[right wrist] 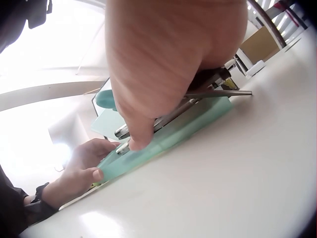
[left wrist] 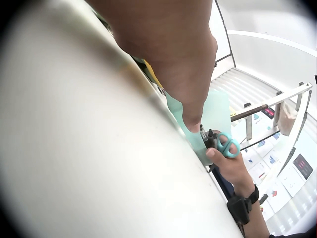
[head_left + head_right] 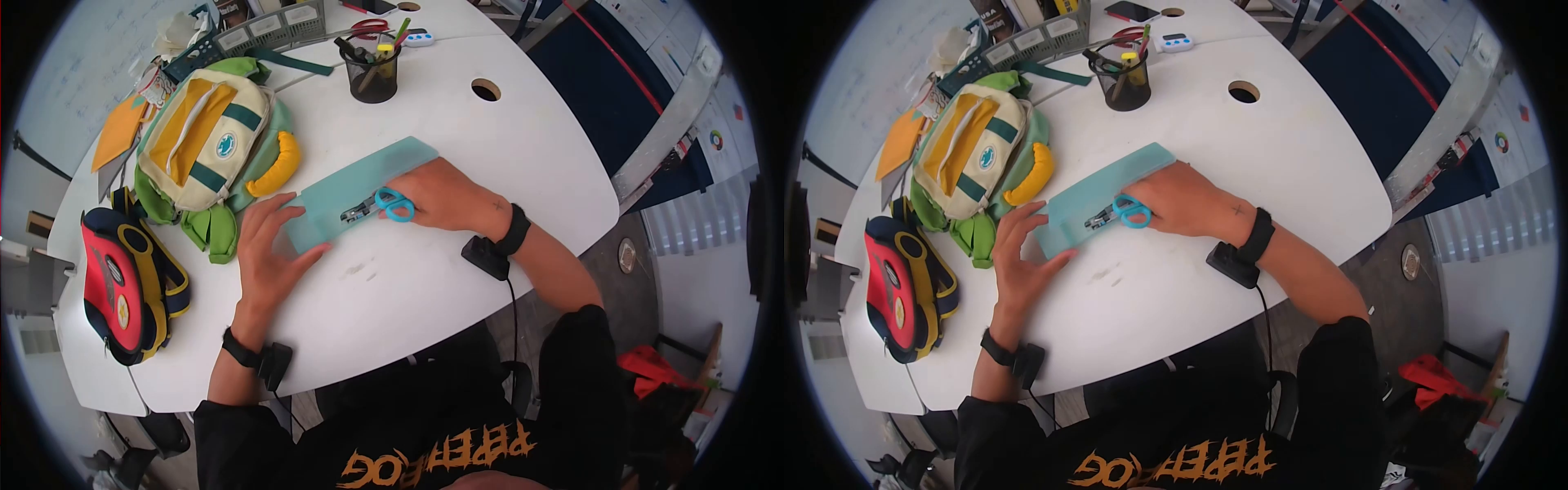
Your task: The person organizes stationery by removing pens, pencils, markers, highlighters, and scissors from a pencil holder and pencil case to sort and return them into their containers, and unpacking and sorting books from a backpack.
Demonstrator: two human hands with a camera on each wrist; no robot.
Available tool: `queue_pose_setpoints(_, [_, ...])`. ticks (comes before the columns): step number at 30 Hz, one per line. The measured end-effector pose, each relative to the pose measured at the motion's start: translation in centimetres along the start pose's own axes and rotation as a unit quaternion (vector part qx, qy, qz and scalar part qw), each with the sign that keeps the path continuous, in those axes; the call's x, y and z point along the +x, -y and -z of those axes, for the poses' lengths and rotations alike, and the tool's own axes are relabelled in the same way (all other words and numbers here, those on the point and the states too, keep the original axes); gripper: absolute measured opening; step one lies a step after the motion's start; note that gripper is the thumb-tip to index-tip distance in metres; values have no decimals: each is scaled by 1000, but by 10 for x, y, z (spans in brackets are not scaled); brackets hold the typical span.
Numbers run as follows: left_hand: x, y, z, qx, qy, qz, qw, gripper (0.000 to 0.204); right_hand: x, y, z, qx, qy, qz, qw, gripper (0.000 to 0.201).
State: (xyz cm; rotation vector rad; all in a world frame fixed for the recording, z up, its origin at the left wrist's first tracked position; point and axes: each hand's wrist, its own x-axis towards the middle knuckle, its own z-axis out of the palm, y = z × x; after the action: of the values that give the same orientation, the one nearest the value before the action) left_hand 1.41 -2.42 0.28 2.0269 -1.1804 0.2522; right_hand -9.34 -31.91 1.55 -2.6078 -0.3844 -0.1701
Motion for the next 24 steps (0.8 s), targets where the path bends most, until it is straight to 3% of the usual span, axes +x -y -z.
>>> queue_pose_setpoints(6, [1, -1, 0, -9, 7, 24, 1000, 60, -1, -2, -4, 21, -27, 32, 999, 27])
queue_pose_setpoints(8, [-1, 4, -2, -7, -4, 17, 1000, 61, 0, 4, -2, 15, -71, 88, 994, 26])
queue_pose_setpoints(11, [-5, 11, -3, -6, -32, 70, 997, 61, 3, 14, -1, -9, -71, 155, 985, 31])
queue_pose_setpoints(16, [-6, 16, -3, -25, -60, 160, 985, 60, 1, 24, -29, -58, -28, 166, 984, 34])
queue_pose_setpoints(19, [-7, 17, -3, -38, -59, 166, 984, 59, 3, 28, -35, -99, -12, 123, 987, 37])
queue_pose_setpoints(22, [-7, 14, -1, -45, -53, 199, 977, 59, 5, 27, -29, -33, -69, 135, 988, 48])
queue_pose_setpoints(24, [-6, 12, -1, -56, -59, 207, 975, 60, 6, 25, -25, -12, -84, 149, 985, 68])
